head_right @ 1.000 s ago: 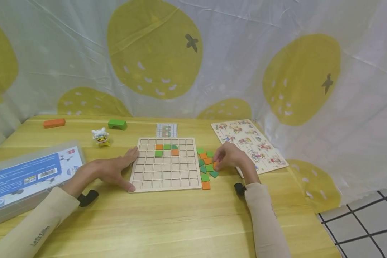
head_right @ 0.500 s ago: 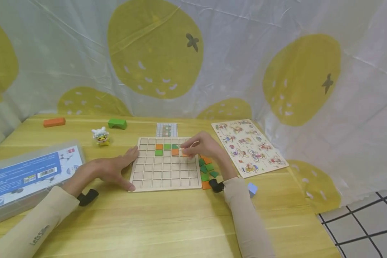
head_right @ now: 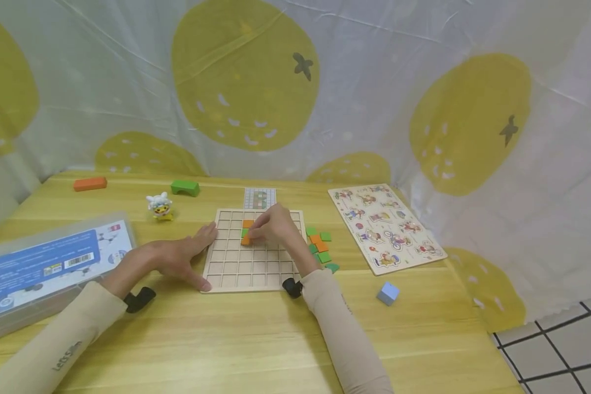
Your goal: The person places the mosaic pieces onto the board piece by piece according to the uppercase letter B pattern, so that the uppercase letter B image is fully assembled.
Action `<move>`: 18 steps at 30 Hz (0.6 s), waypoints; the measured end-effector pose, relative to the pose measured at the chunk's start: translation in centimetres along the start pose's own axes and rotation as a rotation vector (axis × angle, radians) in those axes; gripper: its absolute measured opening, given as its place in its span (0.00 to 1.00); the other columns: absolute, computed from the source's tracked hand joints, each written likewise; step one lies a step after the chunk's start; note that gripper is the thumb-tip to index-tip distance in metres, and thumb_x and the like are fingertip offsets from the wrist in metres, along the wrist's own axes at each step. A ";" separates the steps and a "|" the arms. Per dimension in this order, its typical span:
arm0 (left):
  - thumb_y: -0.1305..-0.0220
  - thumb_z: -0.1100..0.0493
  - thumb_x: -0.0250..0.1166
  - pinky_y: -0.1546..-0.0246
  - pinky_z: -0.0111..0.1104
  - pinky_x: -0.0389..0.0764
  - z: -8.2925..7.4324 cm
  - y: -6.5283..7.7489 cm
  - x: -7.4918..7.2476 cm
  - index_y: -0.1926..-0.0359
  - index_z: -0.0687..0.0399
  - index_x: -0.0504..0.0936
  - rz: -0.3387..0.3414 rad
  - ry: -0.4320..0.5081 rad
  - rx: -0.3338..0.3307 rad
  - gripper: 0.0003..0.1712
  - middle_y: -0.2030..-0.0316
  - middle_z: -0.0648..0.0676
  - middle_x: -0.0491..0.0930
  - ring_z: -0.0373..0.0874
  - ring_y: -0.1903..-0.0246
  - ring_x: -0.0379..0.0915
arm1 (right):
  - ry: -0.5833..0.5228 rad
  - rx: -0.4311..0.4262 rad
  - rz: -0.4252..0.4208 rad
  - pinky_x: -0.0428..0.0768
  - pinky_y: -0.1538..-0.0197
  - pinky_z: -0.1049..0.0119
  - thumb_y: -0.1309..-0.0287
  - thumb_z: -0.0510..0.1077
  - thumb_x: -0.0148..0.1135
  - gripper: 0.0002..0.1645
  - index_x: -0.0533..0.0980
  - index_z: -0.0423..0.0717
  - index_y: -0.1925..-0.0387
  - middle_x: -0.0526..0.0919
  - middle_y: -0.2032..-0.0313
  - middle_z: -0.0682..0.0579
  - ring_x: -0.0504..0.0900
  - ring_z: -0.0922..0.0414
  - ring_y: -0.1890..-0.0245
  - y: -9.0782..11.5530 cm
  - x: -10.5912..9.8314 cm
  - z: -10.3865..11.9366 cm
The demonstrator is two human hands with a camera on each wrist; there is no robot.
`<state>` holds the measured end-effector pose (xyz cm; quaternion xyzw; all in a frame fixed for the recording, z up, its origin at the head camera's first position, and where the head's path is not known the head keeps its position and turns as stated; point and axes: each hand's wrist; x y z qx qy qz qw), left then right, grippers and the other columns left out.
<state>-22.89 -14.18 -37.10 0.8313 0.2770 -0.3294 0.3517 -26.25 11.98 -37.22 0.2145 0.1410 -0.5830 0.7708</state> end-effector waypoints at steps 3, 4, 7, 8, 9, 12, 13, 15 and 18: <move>0.42 0.37 0.82 0.20 0.67 0.42 0.1 -0.1 -0.1 0.15 0.70 0.37 0.000 -0.003 -0.001 0.80 0.15 0.70 0.24 0.72 0.17 0.26 | 0.058 -0.007 -0.004 0.90 0.50 0.61 0.41 0.33 0.80 0.04 0.92 0.37 0.64 0.93 0.65 0.45 0.94 0.53 0.68 0.0 0.1 0.1; 0.43 0.37 0.82 0.20 0.67 0.42 0.1 0.0 -0.1 0.15 0.70 0.37 0.000 -0.004 0.000 0.80 0.15 0.70 0.24 0.71 0.16 0.26 | 0.080 -0.011 -0.010 0.90 0.49 0.61 0.41 0.33 0.80 0.03 0.92 0.38 0.64 0.93 0.65 0.46 0.93 0.54 0.68 0.1 0.1 0.2; 0.43 0.37 0.82 0.20 0.67 0.42 0.1 0.1 -0.1 0.15 0.70 0.37 0.001 -0.005 -0.002 0.80 0.15 0.70 0.25 0.71 0.16 0.25 | 0.128 -0.023 -0.025 0.89 0.49 0.61 0.41 0.35 0.81 0.03 0.93 0.41 0.64 0.93 0.67 0.48 0.93 0.55 0.68 0.1 0.1 0.2; 0.43 0.37 0.82 0.20 0.67 0.42 0.0 0.1 -0.1 0.15 0.70 0.37 0.001 -0.007 -0.005 0.80 0.15 0.70 0.25 0.71 0.16 0.26 | 0.139 -0.028 -0.025 0.89 0.50 0.61 0.41 0.36 0.81 0.03 0.93 0.41 0.64 0.94 0.67 0.49 0.92 0.55 0.67 0.1 0.1 0.2; 0.43 0.37 0.82 0.20 0.67 0.42 0.0 0.1 -0.1 0.15 0.70 0.37 0.001 -0.009 -0.007 0.80 0.15 0.70 0.25 0.71 0.16 0.26 | 0.145 -0.031 -0.023 0.89 0.50 0.61 0.41 0.36 0.81 0.03 0.93 0.41 0.64 0.94 0.67 0.50 0.92 0.56 0.66 0.1 0.1 0.2; 0.43 0.36 0.82 0.20 0.67 0.42 -0.1 0.1 -0.1 0.15 0.69 0.37 0.002 -0.013 -0.015 0.80 0.15 0.69 0.25 0.71 0.16 0.26 | 0.157 -0.038 -0.015 0.88 0.48 0.61 0.40 0.37 0.81 0.03 0.93 0.43 0.64 0.94 0.67 0.51 0.91 0.57 0.63 0.1 0.1 0.1; 0.43 0.36 0.82 0.20 0.67 0.42 -0.1 0.1 -0.1 0.15 0.69 0.37 0.002 -0.013 -0.015 0.80 0.15 0.69 0.25 0.71 0.16 0.26 | 0.165 -0.042 -0.015 0.87 0.48 0.61 0.41 0.38 0.81 0.03 0.93 0.43 0.64 0.94 0.67 0.52 0.90 0.57 0.62 0.2 0.1 0.1; 0.43 0.35 0.82 0.20 0.67 0.42 0.0 0.1 -0.1 0.15 0.69 0.37 0.003 -0.008 -0.010 0.80 0.15 0.69 0.25 0.70 0.16 0.26 | 0.178 -0.052 -0.016 0.86 0.47 0.62 0.41 0.38 0.82 0.03 0.93 0.44 0.64 0.94 0.68 0.53 0.89 0.58 0.61 0.2 0.0 0.0; 0.45 0.33 0.82 0.20 0.67 0.40 0.4 0.0 -0.1 0.14 0.68 0.37 0.005 -0.003 -0.002 0.82 0.15 0.69 0.25 0.70 0.16 0.25 | 0.173 -0.080 -0.005 0.86 0.49 0.62 0.41 0.38 0.81 0.03 0.93 0.43 0.64 0.94 0.67 0.52 0.90 0.58 0.62 0.3 -0.2 -0.2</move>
Point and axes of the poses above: each hand's wrist, its own y-axis away from the middle knuckle, its own x-axis out of the palm, z = x × y
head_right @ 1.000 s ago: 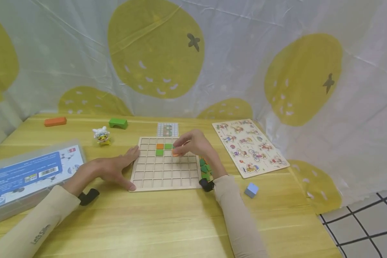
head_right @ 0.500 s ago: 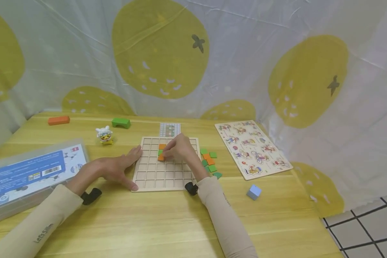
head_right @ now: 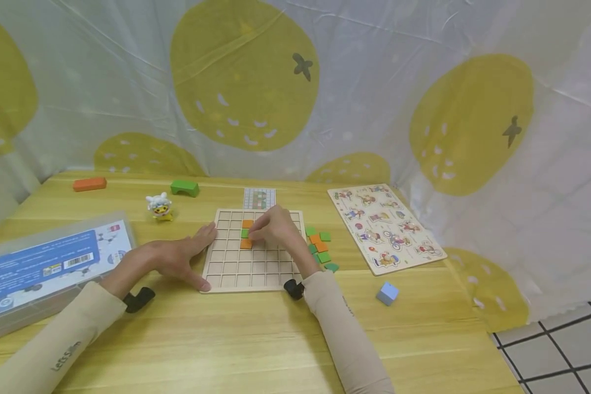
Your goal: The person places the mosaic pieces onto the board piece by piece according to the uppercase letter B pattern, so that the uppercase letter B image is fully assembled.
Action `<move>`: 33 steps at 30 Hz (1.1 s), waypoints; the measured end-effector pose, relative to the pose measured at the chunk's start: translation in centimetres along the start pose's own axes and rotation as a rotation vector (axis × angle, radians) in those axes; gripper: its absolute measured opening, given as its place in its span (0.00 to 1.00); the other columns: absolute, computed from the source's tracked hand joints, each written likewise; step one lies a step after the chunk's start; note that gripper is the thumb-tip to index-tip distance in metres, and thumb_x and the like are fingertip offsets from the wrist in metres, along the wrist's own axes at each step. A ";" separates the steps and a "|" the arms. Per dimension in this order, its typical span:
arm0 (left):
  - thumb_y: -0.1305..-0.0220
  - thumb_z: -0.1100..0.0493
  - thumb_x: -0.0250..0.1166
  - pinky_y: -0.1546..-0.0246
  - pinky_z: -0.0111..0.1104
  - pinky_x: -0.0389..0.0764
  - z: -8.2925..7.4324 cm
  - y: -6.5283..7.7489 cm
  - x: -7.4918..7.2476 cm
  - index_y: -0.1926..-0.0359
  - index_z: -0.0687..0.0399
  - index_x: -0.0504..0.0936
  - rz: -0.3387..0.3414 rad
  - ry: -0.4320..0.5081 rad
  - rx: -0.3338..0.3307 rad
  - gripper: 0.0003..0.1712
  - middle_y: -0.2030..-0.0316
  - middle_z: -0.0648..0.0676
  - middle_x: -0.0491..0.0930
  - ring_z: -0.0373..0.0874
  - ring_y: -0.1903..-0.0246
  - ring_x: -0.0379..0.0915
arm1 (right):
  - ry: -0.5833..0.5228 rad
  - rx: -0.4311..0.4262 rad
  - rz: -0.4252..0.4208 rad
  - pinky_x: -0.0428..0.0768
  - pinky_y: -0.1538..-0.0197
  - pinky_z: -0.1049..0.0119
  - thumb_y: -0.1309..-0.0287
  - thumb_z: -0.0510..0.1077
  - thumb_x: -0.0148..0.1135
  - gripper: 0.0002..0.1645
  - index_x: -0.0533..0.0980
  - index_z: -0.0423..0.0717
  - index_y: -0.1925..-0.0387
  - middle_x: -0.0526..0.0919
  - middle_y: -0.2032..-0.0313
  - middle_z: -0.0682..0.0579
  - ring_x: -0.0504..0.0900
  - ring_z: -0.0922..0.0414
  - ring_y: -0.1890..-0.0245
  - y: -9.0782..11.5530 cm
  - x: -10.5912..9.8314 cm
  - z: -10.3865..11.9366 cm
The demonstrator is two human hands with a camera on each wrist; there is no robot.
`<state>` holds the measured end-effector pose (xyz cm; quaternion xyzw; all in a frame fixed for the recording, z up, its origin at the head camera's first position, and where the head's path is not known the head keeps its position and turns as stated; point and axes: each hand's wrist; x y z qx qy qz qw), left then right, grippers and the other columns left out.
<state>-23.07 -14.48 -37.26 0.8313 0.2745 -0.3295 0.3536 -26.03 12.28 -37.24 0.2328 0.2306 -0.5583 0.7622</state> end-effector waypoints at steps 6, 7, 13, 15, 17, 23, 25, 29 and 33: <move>0.45 0.32 0.82 0.20 0.67 0.40 0.1 0.0 0.0 0.14 0.68 0.37 -0.002 0.001 0.002 0.82 0.15 0.69 0.25 0.71 0.16 0.25 | -0.023 -0.041 0.024 0.86 0.52 0.65 0.40 0.39 0.81 0.04 0.93 0.44 0.62 0.94 0.65 0.53 0.89 0.59 0.63 0.5 -0.9 -0.3; 0.45 0.33 0.82 0.20 0.67 0.41 -0.2 0.1 -0.1 0.15 0.69 0.37 -0.003 0.005 -0.002 0.82 0.15 0.69 0.25 0.71 0.16 0.25 | -0.038 -0.040 0.032 0.86 0.52 0.63 0.39 0.39 0.80 0.04 0.93 0.44 0.62 0.94 0.66 0.52 0.90 0.57 0.63 0.6 -1.1 -0.3; 0.43 0.37 0.82 0.20 0.67 0.43 -0.6 0.2 0.0 0.14 0.69 0.37 -0.006 -0.009 -0.014 0.80 0.15 0.69 0.25 0.73 0.17 0.27 | -0.154 -0.046 0.226 0.91 0.50 0.55 0.35 0.36 0.76 0.05 0.91 0.36 0.61 0.94 0.65 0.45 0.94 0.46 0.60 0.8 -1.7 0.0; 0.43 0.37 0.82 0.20 0.68 0.43 -0.5 0.1 0.0 0.15 0.69 0.37 -0.007 -0.014 -0.015 0.79 0.15 0.69 0.25 0.74 0.17 0.27 | -0.139 -0.065 0.286 0.91 0.50 0.56 0.35 0.37 0.76 0.06 0.91 0.36 0.60 0.94 0.64 0.45 0.94 0.47 0.60 0.7 -1.6 -0.1; 0.43 0.37 0.82 0.20 0.68 0.43 -0.5 0.1 0.0 0.15 0.69 0.37 -0.008 -0.013 -0.010 0.79 0.15 0.70 0.25 0.74 0.17 0.27 | -0.101 -0.092 0.306 0.91 0.51 0.57 0.34 0.38 0.76 0.07 0.92 0.37 0.60 0.94 0.64 0.46 0.94 0.48 0.60 0.5 -1.4 -0.2; 0.43 0.37 0.82 0.20 0.67 0.42 -0.4 0.1 0.0 0.15 0.70 0.36 -0.006 -0.006 0.002 0.80 0.15 0.70 0.25 0.73 0.17 0.26 | -0.108 -0.119 0.306 0.91 0.50 0.56 0.31 0.37 0.73 0.08 0.91 0.34 0.57 0.94 0.61 0.42 0.94 0.45 0.58 0.3 -1.3 -0.6; 0.43 0.37 0.82 0.20 0.67 0.42 -0.4 0.0 0.0 0.15 0.70 0.36 -0.006 -0.005 -0.002 0.80 0.15 0.70 0.25 0.71 0.16 0.26 | -0.134 -0.130 0.320 0.90 0.47 0.54 0.30 0.36 0.72 0.08 0.90 0.34 0.56 0.94 0.59 0.42 0.94 0.44 0.56 0.4 -2.0 -1.0; 0.43 0.37 0.82 0.20 0.67 0.42 -0.5 -0.1 0.0 0.15 0.70 0.36 -0.005 -0.004 -0.010 0.80 0.15 0.70 0.25 0.71 0.17 0.26 | -0.155 -0.163 0.304 0.89 0.44 0.48 0.30 0.36 0.71 0.08 0.90 0.35 0.53 0.93 0.58 0.43 0.92 0.40 0.55 1.2 -4.8 -2.5; 0.43 0.36 0.82 0.19 0.65 0.42 -0.4 -0.1 0.1 0.15 0.69 0.37 -0.005 -0.007 -0.029 0.80 0.15 0.69 0.25 0.71 0.16 0.26 | -0.099 -0.199 0.258 0.89 0.47 0.51 0.33 0.35 0.74 0.09 0.89 0.36 0.53 0.93 0.56 0.44 0.91 0.44 0.55 2.7 -8.0 -5.0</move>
Point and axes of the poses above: each hand's wrist, its own y-axis away from the middle knuckle, its own x-axis out of the palm, z = x × y
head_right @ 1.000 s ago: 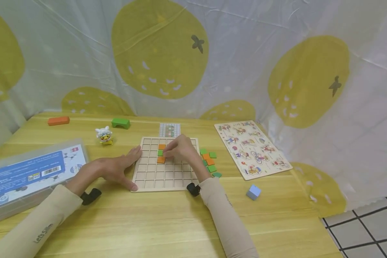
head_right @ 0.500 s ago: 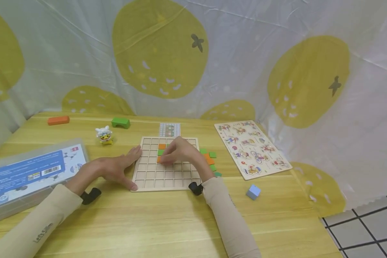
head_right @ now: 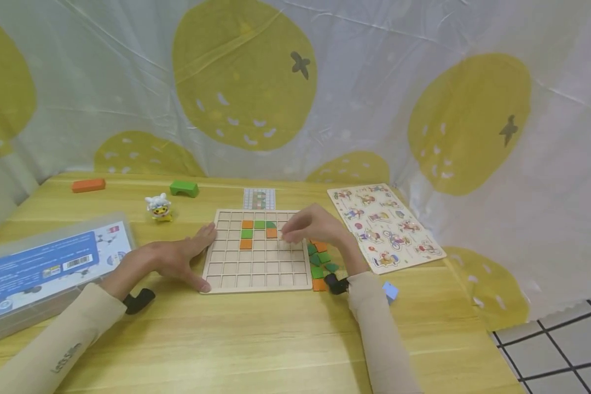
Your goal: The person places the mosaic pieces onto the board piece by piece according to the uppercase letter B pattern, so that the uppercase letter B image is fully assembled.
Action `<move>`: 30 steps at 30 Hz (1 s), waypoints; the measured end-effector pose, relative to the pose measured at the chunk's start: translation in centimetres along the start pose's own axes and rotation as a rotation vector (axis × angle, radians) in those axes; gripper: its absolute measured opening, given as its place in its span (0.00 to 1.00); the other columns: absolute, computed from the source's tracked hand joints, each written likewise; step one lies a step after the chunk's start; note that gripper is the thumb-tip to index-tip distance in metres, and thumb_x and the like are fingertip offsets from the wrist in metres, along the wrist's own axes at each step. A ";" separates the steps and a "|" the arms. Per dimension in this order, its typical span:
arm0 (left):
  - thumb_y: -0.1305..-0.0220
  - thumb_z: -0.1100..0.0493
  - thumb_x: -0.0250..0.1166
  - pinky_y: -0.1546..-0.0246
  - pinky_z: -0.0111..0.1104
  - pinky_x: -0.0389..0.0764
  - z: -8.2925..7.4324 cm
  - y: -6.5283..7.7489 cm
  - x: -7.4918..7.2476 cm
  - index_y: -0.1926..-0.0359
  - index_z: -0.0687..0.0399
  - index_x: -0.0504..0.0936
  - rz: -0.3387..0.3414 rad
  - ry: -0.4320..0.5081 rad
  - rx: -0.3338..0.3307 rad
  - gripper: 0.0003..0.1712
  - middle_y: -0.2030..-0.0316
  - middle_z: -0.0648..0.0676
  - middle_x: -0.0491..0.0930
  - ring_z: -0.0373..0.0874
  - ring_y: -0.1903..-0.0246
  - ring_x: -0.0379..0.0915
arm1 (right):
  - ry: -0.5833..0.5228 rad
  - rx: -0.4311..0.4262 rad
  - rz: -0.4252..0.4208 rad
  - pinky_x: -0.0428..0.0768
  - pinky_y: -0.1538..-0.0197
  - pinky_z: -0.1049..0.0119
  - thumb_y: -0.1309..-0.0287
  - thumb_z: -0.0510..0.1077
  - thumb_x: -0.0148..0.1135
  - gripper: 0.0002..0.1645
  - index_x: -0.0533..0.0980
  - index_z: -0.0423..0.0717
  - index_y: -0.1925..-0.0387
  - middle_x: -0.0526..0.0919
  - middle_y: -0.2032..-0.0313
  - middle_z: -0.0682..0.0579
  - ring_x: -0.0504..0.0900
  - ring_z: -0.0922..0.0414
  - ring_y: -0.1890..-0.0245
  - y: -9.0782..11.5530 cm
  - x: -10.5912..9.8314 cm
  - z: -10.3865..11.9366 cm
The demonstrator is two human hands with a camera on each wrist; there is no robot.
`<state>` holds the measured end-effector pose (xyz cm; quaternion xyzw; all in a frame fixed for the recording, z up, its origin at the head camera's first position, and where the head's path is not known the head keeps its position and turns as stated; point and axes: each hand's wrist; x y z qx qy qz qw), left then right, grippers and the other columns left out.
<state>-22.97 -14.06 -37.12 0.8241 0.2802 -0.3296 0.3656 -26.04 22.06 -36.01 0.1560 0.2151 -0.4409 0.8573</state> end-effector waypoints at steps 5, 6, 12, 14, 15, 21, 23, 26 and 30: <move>0.43 0.36 0.82 0.18 0.63 0.41 0.0 0.0 0.0 0.15 0.69 0.36 -0.003 0.005 -0.005 0.80 0.15 0.68 0.25 0.68 0.16 0.25 | 0.108 0.005 -0.008 0.88 0.50 0.63 0.36 0.31 0.75 0.10 0.89 0.33 0.54 0.92 0.55 0.39 0.90 0.46 0.54 3.4 -2.3 -2.5; 0.43 0.36 0.82 0.18 0.63 0.41 0.0 0.0 0.0 0.15 0.69 0.36 -0.003 0.005 -0.004 0.80 0.15 0.68 0.25 0.68 0.16 0.25 | 0.123 0.017 -0.024 0.88 0.51 0.64 0.37 0.31 0.75 0.10 0.89 0.32 0.54 0.92 0.55 0.39 0.89 0.46 0.55 4.0 -2.5 -2.9; 0.42 0.36 0.82 0.19 0.65 0.41 0.0 0.0 0.0 0.15 0.68 0.36 0.003 0.012 0.000 0.80 0.15 0.68 0.25 0.69 0.16 0.25 | 0.203 0.127 -0.232 0.76 0.31 0.42 0.40 0.30 0.77 0.12 0.89 0.31 0.53 0.92 0.56 0.38 0.89 0.44 0.56 5.1 -3.6 -4.7; 0.42 0.37 0.82 0.19 0.65 0.41 -0.1 0.0 0.0 0.14 0.68 0.36 0.004 0.015 0.000 0.79 0.15 0.68 0.24 0.69 0.16 0.25 | 0.207 0.175 -0.287 0.71 0.29 0.35 0.40 0.31 0.77 0.14 0.89 0.32 0.52 0.92 0.56 0.38 0.89 0.44 0.55 4.8 -3.8 -5.0; 0.42 0.37 0.81 0.19 0.65 0.41 -0.1 0.0 0.1 0.14 0.68 0.36 0.004 0.013 0.001 0.79 0.15 0.68 0.25 0.70 0.16 0.25 | 0.208 0.197 -0.301 0.71 0.29 0.35 0.39 0.31 0.77 0.15 0.88 0.32 0.51 0.92 0.55 0.38 0.89 0.44 0.55 4.7 -3.9 -5.0; 0.42 0.36 0.82 0.19 0.65 0.42 0.0 0.2 0.2 0.15 0.69 0.36 0.004 0.010 0.007 0.80 0.15 0.69 0.25 0.71 0.16 0.25 | 0.231 0.274 -0.307 0.86 0.55 0.59 0.41 0.31 0.78 0.15 0.88 0.30 0.52 0.91 0.57 0.38 0.87 0.48 0.58 3.7 -3.9 -5.2; 0.42 0.36 0.82 0.19 0.66 0.42 0.0 0.2 0.2 0.15 0.69 0.35 0.003 0.012 0.004 0.80 0.15 0.68 0.25 0.72 0.17 0.26 | 0.245 0.278 -0.302 0.84 0.58 0.65 0.43 0.31 0.79 0.14 0.89 0.30 0.54 0.91 0.60 0.39 0.87 0.49 0.59 3.6 -3.9 -5.2; 0.42 0.36 0.82 0.19 0.65 0.42 0.1 0.1 0.2 0.14 0.68 0.35 0.002 0.013 -0.001 0.80 0.15 0.68 0.24 0.70 0.16 0.26 | 0.268 0.285 -0.288 0.83 0.60 0.66 0.44 0.31 0.80 0.14 0.88 0.30 0.56 0.90 0.62 0.40 0.86 0.51 0.61 3.3 -3.8 -5.0; 0.42 0.37 0.82 0.18 0.63 0.40 0.2 0.0 0.1 0.15 0.68 0.35 0.001 0.020 0.009 0.80 0.15 0.67 0.24 0.67 0.16 0.24 | 0.290 0.302 -0.288 0.82 0.62 0.66 0.47 0.32 0.83 0.14 0.88 0.31 0.59 0.89 0.65 0.43 0.84 0.53 0.64 3.1 -3.7 -4.9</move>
Point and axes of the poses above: each hand's wrist, its own y-axis away from the middle knuckle, its own x-axis out of the palm, z = x × y
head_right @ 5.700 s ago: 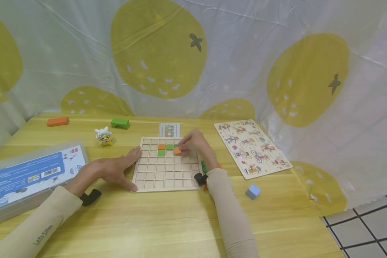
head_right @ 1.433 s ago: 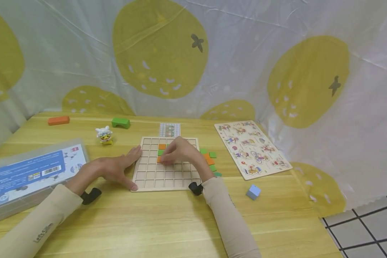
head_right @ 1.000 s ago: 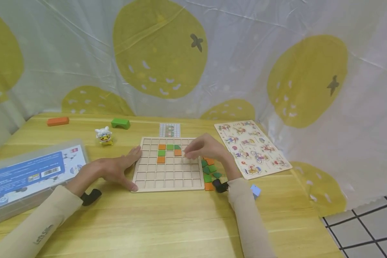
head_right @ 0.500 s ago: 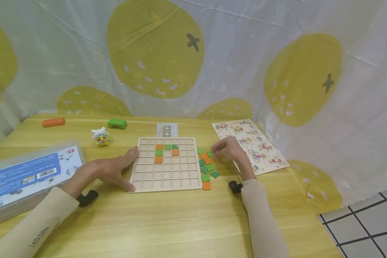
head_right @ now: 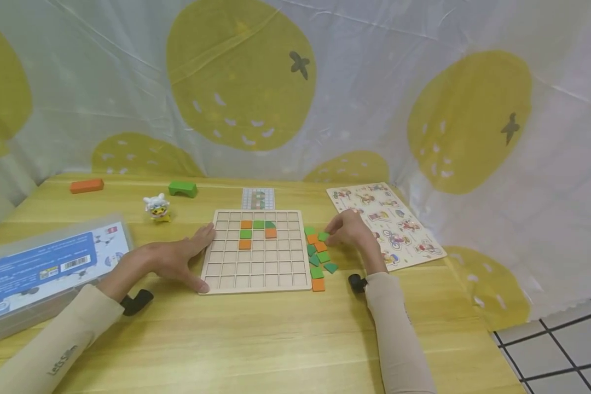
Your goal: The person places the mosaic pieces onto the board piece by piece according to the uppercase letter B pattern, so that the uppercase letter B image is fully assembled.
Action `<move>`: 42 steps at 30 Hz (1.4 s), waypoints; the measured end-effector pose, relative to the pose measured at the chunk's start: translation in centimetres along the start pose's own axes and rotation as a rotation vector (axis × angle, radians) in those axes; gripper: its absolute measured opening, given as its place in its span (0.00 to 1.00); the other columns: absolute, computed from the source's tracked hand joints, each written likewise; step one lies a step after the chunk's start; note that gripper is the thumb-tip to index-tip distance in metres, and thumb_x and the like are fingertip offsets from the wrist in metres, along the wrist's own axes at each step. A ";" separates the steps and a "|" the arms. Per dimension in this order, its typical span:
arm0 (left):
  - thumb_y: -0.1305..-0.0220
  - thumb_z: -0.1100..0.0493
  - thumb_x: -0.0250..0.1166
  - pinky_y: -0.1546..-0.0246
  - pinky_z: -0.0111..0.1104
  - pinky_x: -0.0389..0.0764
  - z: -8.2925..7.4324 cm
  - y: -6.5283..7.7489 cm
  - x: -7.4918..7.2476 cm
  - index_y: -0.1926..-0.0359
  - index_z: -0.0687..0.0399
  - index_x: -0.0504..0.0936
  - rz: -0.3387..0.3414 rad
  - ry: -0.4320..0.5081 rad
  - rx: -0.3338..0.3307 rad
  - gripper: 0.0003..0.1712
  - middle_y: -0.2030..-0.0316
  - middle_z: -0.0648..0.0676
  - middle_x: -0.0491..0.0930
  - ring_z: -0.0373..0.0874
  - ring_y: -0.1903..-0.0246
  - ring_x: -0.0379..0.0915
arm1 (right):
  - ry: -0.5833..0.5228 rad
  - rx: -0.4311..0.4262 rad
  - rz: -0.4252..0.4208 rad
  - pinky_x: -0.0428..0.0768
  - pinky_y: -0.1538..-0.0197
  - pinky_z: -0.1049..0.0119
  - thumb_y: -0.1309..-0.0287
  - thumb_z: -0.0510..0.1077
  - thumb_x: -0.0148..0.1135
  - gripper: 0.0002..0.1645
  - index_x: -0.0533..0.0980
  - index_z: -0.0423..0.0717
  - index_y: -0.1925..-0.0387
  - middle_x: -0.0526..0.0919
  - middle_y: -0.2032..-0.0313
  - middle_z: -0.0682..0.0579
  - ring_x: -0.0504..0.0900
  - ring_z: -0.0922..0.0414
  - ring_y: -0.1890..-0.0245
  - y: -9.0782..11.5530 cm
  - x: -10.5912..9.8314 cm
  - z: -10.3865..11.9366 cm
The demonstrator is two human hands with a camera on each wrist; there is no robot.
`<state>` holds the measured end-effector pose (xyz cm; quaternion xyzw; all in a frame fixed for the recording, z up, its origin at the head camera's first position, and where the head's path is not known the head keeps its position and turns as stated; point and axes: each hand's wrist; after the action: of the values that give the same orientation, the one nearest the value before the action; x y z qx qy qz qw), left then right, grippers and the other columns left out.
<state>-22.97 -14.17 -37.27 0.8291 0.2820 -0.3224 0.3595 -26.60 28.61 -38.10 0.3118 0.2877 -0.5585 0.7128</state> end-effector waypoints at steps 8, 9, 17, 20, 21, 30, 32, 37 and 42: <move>0.42 0.37 0.82 0.18 0.63 0.39 0.1 0.0 0.0 0.15 0.69 0.34 0.004 0.004 -0.001 0.80 0.15 0.68 0.23 0.67 0.16 0.22 | -0.043 -0.022 -0.013 0.86 0.63 0.62 0.45 0.33 0.82 0.14 0.86 0.30 0.59 0.89 0.67 0.42 0.86 0.52 0.67 0.2 -0.4 -0.1; 0.42 0.37 0.82 0.18 0.63 0.39 0.1 0.0 0.0 0.15 0.68 0.34 0.004 0.005 -0.004 0.80 0.15 0.67 0.23 0.66 0.15 0.22 | -0.049 -0.026 -0.012 0.87 0.63 0.60 0.43 0.33 0.80 0.12 0.86 0.30 0.59 0.90 0.67 0.42 0.86 0.51 0.67 0.3 -0.5 -0.1; 0.42 0.37 0.82 0.18 0.63 0.39 0.3 0.0 0.2 0.15 0.69 0.35 0.004 0.004 -0.002 0.80 0.15 0.68 0.24 0.66 0.15 0.22 | -0.122 -0.131 0.053 0.89 0.60 0.50 0.31 0.33 0.71 0.07 0.87 0.30 0.56 0.90 0.66 0.37 0.86 0.41 0.67 0.5 -0.5 2.2; 0.42 0.37 0.82 0.18 0.63 0.39 0.3 0.1 0.1 0.15 0.69 0.35 0.005 0.006 -0.007 0.80 0.15 0.68 0.24 0.66 0.15 0.22 | -0.161 -0.189 0.127 0.89 0.59 0.48 0.32 0.34 0.72 0.06 0.88 0.32 0.57 0.90 0.67 0.38 0.86 0.39 0.67 0.0 1.1 4.9; 0.42 0.37 0.82 0.18 0.64 0.39 0.3 0.1 0.1 0.15 0.69 0.35 0.005 0.006 -0.006 0.80 0.15 0.68 0.24 0.67 0.16 0.23 | -0.169 -0.205 0.155 0.89 0.59 0.48 0.31 0.34 0.72 0.06 0.89 0.33 0.58 0.91 0.67 0.38 0.87 0.38 0.67 -0.3 1.8 5.9; 0.43 0.37 0.82 0.19 0.66 0.41 0.1 -0.1 -0.1 0.15 0.69 0.36 0.003 -0.011 0.005 0.80 0.15 0.68 0.24 0.70 0.16 0.25 | -0.187 -0.182 0.226 0.90 0.63 0.59 0.33 0.33 0.74 0.03 0.90 0.36 0.62 0.92 0.69 0.44 0.89 0.47 0.70 -2.3 6.8 11.0; 0.43 0.37 0.82 0.20 0.66 0.41 -0.1 -0.1 -0.1 0.15 0.69 0.36 0.003 -0.009 0.010 0.80 0.15 0.68 0.24 0.70 0.16 0.24 | -0.162 -0.148 0.212 0.89 0.64 0.63 0.34 0.32 0.74 0.02 0.90 0.35 0.63 0.92 0.69 0.46 0.89 0.51 0.70 -2.4 7.1 11.2; 0.43 0.37 0.82 0.19 0.65 0.42 -0.3 -0.1 0.0 0.15 0.69 0.35 0.003 -0.016 0.004 0.80 0.15 0.68 0.24 0.68 0.16 0.24 | -0.095 -0.127 0.192 0.85 0.66 0.67 0.34 0.32 0.74 0.03 0.91 0.35 0.61 0.93 0.67 0.46 0.86 0.58 0.73 -2.4 7.4 11.2; 0.43 0.37 0.82 0.19 0.65 0.42 -0.2 -0.1 0.0 0.15 0.69 0.35 0.004 -0.022 0.000 0.80 0.15 0.68 0.24 0.68 0.16 0.24 | -0.088 -0.155 0.187 0.85 0.66 0.66 0.34 0.33 0.74 0.06 0.91 0.35 0.58 0.93 0.65 0.46 0.86 0.57 0.75 -2.5 7.3 11.2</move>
<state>-22.97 -13.96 -37.15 0.8260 0.2766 -0.3307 0.3631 -26.76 15.07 -36.77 0.2563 0.2684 -0.4788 0.7956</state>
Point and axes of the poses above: each hand's wrist, its own y-axis away from the middle knuckle, its own x-axis out of the palm, z = x × y
